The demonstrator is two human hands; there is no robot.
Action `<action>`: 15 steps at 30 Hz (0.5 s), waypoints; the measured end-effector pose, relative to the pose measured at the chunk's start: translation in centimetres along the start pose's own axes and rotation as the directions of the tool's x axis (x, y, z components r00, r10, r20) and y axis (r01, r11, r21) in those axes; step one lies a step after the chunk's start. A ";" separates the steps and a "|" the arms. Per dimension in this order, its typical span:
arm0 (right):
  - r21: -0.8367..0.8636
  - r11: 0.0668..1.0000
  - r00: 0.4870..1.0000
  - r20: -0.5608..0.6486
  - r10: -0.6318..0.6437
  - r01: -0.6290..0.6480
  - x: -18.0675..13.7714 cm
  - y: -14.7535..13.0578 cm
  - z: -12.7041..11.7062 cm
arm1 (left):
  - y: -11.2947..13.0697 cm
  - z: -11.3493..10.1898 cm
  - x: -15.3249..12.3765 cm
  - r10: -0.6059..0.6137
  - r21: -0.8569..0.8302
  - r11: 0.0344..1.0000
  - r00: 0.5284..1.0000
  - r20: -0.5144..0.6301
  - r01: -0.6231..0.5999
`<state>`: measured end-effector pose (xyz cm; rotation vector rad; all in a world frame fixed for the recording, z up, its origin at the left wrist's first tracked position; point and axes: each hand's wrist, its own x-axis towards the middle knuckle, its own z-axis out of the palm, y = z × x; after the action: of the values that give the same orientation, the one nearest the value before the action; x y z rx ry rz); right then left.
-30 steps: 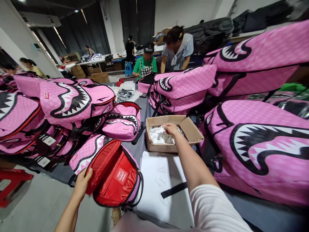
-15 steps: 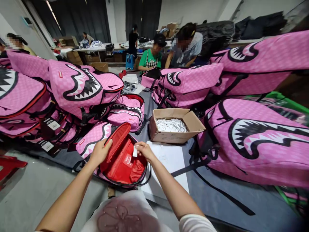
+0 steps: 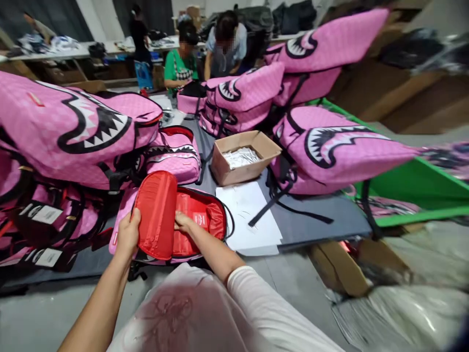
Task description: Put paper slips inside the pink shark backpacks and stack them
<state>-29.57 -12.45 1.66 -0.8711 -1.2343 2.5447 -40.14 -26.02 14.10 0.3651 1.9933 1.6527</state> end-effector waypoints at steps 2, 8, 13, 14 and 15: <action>0.007 0.999 0.997 -0.068 0.043 -0.042 -1.4 -0.6 -3.4 | -1.2 -1.1 1.1 -0.043 -0.014 0.999 0.999 -0.008 0.043; -0.597 0.791 0.744 -0.589 -0.317 -0.135 -12.0 -3.6 -17.1 | -2.8 -1.2 3.1 -0.112 -0.060 0.992 0.994 0.001 0.112; -0.783 0.393 0.679 -0.617 -0.399 -0.481 -14.7 -2.5 -23.1 | -1.7 0.6 2.0 -0.075 -0.043 0.996 0.996 -0.044 0.073; -0.803 0.348 0.708 -0.592 -0.384 -0.483 -14.5 -2.2 -23.8 | -1.4 0.9 1.7 -0.066 -0.042 0.997 0.997 -0.043 0.065; -0.820 0.301 0.734 -0.570 -0.368 -0.486 -14.3 -2.1 -24.5 | -1.3 1.1 1.4 -0.060 -0.045 0.997 0.997 -0.046 0.058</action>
<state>-4.03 -0.73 -2.49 -1.8505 -2.3730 0.8434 -40.58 -24.65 12.44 0.2514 1.9794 1.6792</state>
